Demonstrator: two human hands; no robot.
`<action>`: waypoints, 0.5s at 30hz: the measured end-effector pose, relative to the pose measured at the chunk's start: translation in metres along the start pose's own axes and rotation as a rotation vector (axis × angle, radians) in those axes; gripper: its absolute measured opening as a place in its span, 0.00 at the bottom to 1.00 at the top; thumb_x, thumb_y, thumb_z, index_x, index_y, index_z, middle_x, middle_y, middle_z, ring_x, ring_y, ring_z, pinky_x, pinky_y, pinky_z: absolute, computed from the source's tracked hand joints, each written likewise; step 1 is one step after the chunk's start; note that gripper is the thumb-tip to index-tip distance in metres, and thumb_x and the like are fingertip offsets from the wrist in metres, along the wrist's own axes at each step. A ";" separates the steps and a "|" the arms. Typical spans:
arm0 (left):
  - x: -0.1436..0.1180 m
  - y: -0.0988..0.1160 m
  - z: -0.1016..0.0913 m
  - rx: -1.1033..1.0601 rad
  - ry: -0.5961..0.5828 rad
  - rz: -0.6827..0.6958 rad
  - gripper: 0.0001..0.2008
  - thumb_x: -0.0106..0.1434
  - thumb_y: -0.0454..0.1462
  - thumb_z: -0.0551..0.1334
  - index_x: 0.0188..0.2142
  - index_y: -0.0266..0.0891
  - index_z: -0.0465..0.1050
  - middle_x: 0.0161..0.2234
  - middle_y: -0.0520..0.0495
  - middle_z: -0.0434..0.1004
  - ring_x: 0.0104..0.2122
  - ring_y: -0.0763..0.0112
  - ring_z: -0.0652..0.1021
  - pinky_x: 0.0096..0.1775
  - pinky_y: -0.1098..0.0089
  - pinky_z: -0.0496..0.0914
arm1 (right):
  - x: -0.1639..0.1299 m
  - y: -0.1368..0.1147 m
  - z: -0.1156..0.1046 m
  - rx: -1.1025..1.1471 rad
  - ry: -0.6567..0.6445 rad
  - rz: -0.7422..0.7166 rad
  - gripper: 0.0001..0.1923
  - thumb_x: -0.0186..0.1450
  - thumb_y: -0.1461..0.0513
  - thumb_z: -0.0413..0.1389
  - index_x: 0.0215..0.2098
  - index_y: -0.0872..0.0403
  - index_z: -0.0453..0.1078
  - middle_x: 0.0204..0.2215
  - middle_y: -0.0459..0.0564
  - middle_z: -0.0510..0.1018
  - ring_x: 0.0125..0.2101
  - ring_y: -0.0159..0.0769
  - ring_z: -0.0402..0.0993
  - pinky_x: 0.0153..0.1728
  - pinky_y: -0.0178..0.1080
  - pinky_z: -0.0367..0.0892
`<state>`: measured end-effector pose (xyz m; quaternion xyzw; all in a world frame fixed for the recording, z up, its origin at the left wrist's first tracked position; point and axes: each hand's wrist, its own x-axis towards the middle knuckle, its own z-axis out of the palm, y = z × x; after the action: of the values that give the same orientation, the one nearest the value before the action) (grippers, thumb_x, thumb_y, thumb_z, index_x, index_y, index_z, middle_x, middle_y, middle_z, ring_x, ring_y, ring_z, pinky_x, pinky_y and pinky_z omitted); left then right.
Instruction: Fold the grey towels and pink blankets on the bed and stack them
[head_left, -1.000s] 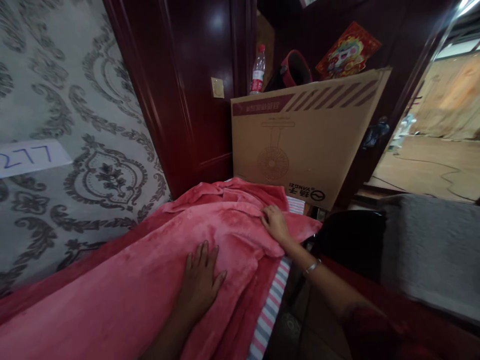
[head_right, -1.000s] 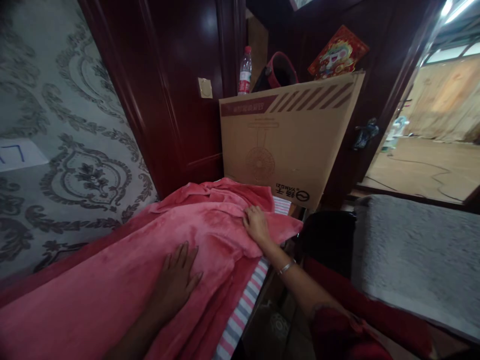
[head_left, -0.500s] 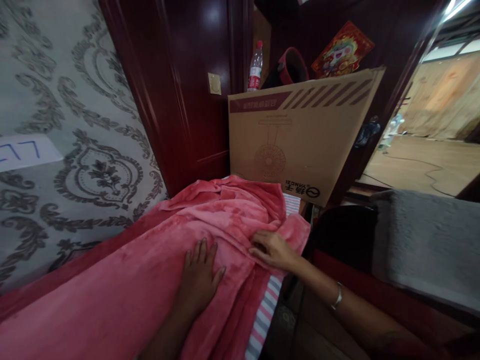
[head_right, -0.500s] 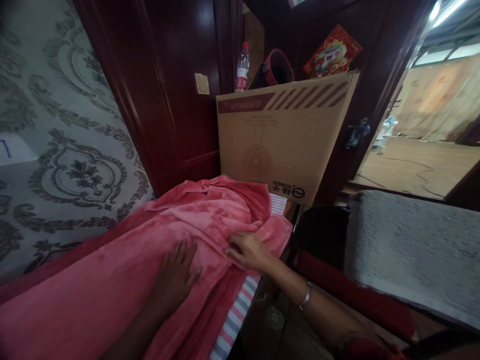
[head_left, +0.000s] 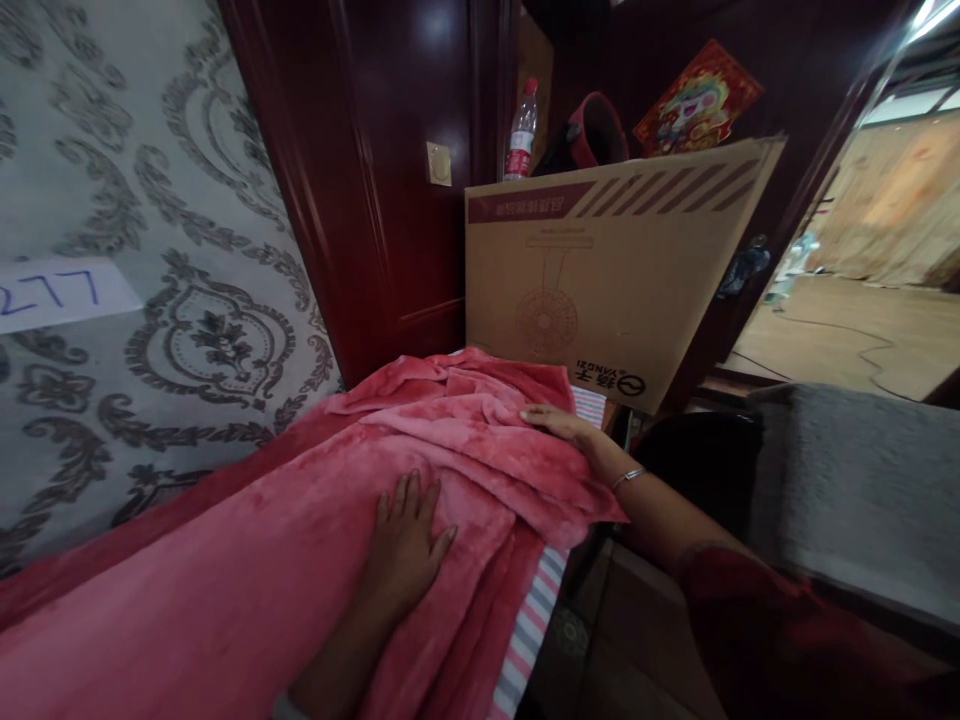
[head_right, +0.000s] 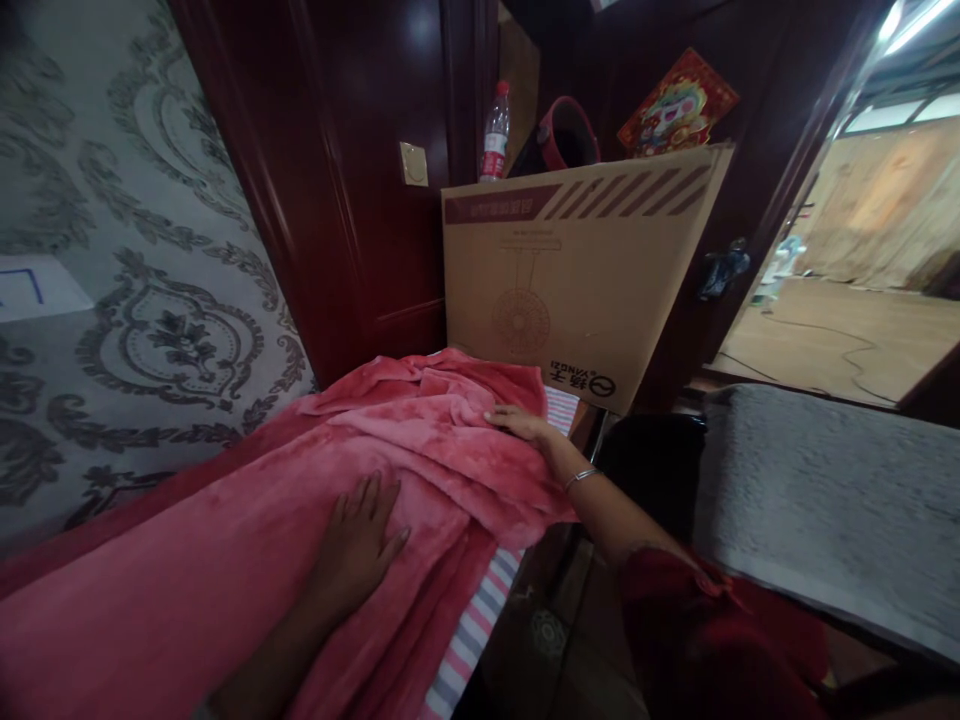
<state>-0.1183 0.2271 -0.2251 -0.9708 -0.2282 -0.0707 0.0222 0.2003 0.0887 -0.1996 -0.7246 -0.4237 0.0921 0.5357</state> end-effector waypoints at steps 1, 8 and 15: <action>0.000 0.000 0.000 -0.002 -0.005 -0.001 0.31 0.70 0.45 0.53 0.70 0.37 0.57 0.71 0.32 0.51 0.70 0.46 0.55 0.66 0.43 0.52 | -0.002 -0.003 0.004 0.078 -0.052 0.045 0.18 0.53 0.47 0.65 0.26 0.52 0.73 0.26 0.47 0.78 0.29 0.37 0.73 0.33 0.40 0.72; -0.001 -0.001 0.002 -0.026 0.030 0.017 0.31 0.70 0.45 0.54 0.69 0.37 0.59 0.70 0.31 0.53 0.70 0.45 0.56 0.65 0.40 0.53 | 0.049 -0.038 0.010 0.229 0.120 0.109 0.16 0.58 0.49 0.60 0.29 0.54 0.69 0.23 0.46 0.74 0.25 0.35 0.68 0.29 0.39 0.70; -0.002 -0.004 0.008 -0.033 0.078 0.023 0.31 0.70 0.45 0.55 0.69 0.39 0.59 0.70 0.32 0.54 0.69 0.45 0.58 0.65 0.40 0.54 | 0.091 -0.043 -0.010 0.180 0.319 0.049 0.20 0.63 0.47 0.53 0.38 0.55 0.73 0.25 0.49 0.77 0.31 0.38 0.73 0.38 0.41 0.72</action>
<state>-0.1206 0.2300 -0.2336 -0.9701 -0.2148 -0.1121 0.0158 0.2409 0.1496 -0.1300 -0.6892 -0.3058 0.0267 0.6563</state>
